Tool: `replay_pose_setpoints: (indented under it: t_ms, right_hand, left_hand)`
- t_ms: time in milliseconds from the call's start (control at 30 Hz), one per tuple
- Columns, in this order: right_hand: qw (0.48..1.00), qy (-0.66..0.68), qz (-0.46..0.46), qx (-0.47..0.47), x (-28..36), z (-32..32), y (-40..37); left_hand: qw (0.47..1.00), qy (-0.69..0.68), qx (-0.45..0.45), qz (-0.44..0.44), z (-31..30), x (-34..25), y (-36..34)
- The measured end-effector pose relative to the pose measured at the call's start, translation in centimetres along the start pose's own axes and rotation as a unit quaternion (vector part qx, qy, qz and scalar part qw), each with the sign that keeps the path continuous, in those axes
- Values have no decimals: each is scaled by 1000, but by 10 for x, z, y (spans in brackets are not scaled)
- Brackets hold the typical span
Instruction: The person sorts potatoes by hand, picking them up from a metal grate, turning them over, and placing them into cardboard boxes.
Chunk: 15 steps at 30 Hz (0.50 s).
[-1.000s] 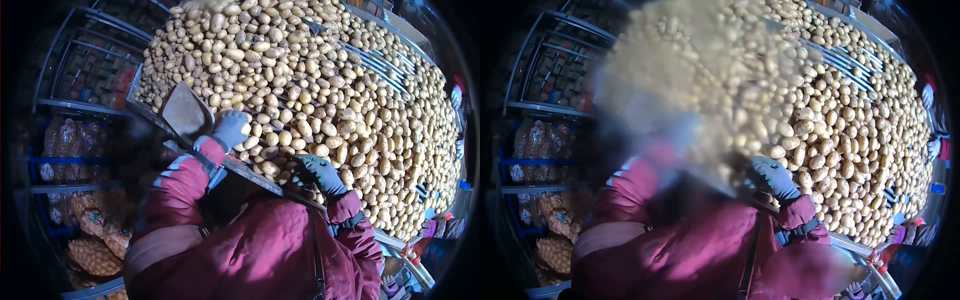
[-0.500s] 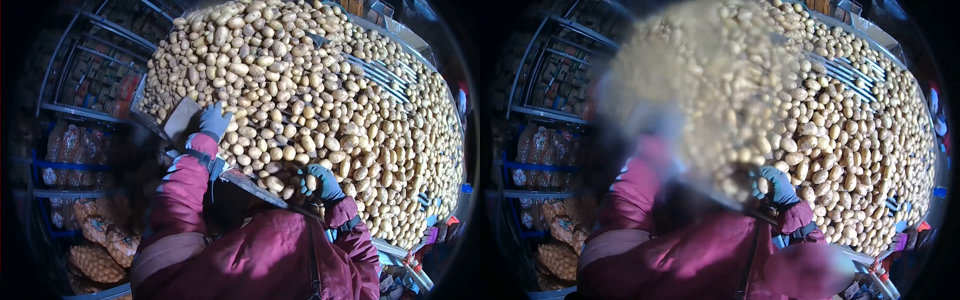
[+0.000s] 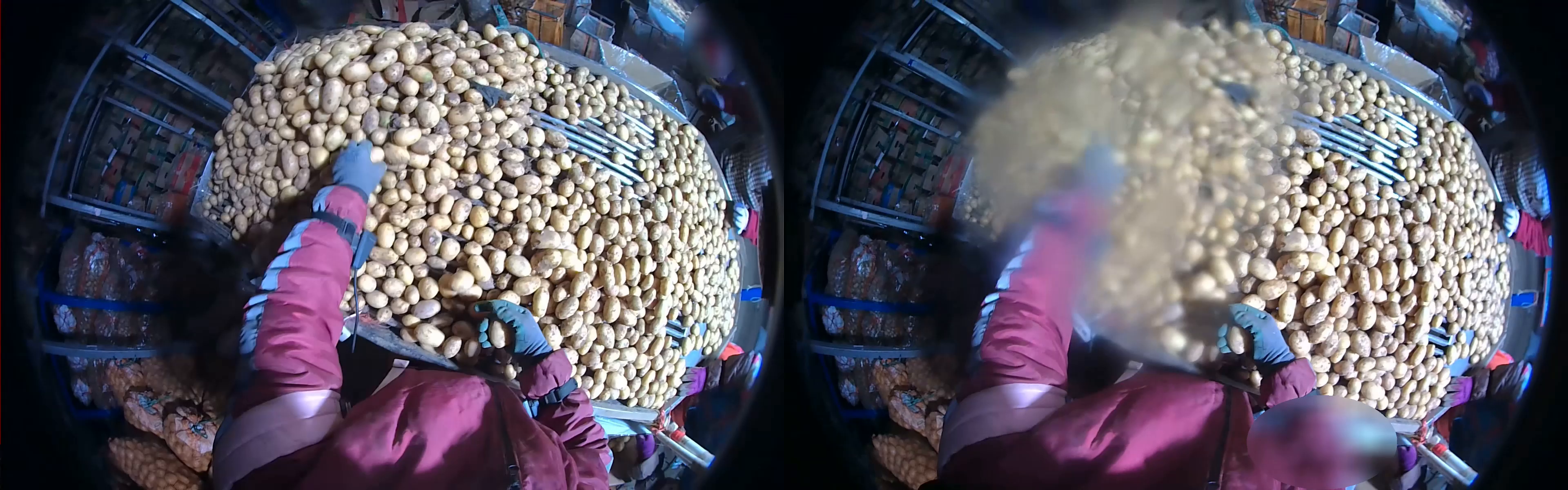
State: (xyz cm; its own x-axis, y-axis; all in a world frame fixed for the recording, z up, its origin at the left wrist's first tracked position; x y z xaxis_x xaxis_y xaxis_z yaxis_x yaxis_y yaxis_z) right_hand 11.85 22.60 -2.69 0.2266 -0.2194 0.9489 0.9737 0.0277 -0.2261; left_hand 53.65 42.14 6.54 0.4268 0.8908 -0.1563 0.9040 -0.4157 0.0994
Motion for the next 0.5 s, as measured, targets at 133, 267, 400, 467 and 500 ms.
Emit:
replay_pose_setpoints:
  t_ms: [133,267,400,467,500]
  right_hand:
    - [909,387,142,-59,33,7,20]
    - [907,387,153,-68,39,1,37]
    - [921,362,136,-44,26,-14,33]
    - [873,458,162,-34,27,-14,27]
    - [884,437,164,-24,30,-16,23]
  left_hand:
    - [945,-288,153,22,14,-71,-73]
    - [865,-267,351,239,-36,-167,-149]
    - [917,-331,117,188,-27,-151,-77]
    - [967,-165,10,196,5,-108,-7]
    - [978,-108,5,177,6,-98,22]
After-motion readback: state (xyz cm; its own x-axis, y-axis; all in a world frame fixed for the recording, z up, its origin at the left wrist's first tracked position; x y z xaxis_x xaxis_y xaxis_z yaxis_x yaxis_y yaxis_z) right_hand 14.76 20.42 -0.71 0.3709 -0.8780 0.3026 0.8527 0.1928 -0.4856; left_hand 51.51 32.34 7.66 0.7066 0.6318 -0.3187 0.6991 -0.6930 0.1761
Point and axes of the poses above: each hand's wrist, its own y-axis towards the middle knuckle, its own z-axis out of the palm, x = y × z, the point moved 1 cm from there along y, towards the middle knuckle, and after that the axes turned 1 degree about x, right-handed, at the moved point
